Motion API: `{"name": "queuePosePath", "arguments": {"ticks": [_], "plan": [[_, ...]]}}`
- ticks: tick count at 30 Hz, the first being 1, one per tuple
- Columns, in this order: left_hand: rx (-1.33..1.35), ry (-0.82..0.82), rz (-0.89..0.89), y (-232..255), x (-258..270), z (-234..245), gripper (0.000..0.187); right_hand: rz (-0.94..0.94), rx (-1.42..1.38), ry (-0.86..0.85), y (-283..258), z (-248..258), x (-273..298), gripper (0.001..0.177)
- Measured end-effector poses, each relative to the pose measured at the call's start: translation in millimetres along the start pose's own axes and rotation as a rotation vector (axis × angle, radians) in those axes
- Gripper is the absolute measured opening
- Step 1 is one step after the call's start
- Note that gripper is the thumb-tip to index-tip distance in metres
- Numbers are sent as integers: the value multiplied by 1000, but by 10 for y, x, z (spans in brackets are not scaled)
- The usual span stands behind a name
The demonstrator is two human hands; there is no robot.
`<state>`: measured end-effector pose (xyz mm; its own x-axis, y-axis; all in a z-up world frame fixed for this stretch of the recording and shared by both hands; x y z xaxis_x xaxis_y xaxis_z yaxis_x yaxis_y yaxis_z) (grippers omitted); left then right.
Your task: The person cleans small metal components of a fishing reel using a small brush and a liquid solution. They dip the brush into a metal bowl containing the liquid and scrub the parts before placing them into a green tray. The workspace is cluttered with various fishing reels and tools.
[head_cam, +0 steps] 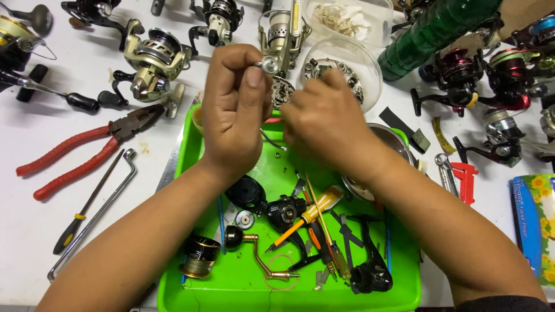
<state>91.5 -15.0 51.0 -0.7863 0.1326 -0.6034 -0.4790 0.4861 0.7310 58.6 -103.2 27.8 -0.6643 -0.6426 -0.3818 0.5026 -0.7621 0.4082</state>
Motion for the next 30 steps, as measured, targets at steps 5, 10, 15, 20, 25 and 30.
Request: {"name": "queuePosePath", "arguments": {"ticks": [5,10,15,20,25,30], "plan": [[134,23,-12,48,3,26,11,-449,-364,-31,676,195,332,7],[12,-59,34,-45,16,-19,13,-840,-797,239,1095,431,921,8],[-279,-151,84,-83,-18,-60,15,-922,-945,350,1046,415,1148,14],[-289,-219,152,-136,-17,-106,12,-731,-568,179,786,402,967,6],[-318,-189,222,-210,-18,-67,10,-651,-440,109,671,324,961,6],[-332,-175,241,-248,-9,-56,9,-580,-415,65,601,272,969,14]]}}
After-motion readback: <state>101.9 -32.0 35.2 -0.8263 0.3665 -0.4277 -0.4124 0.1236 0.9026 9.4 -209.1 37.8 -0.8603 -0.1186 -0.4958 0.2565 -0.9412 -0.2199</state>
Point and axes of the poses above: each hand's wrist, its own x-axis away from the middle knuckle, its own z-axis out of the back of the hand, y = z × x, the point moved 10 cm from there along -x, towards the middle knuckle, and after that the axes turned 3 degrees about y, right-handed, at the moved point
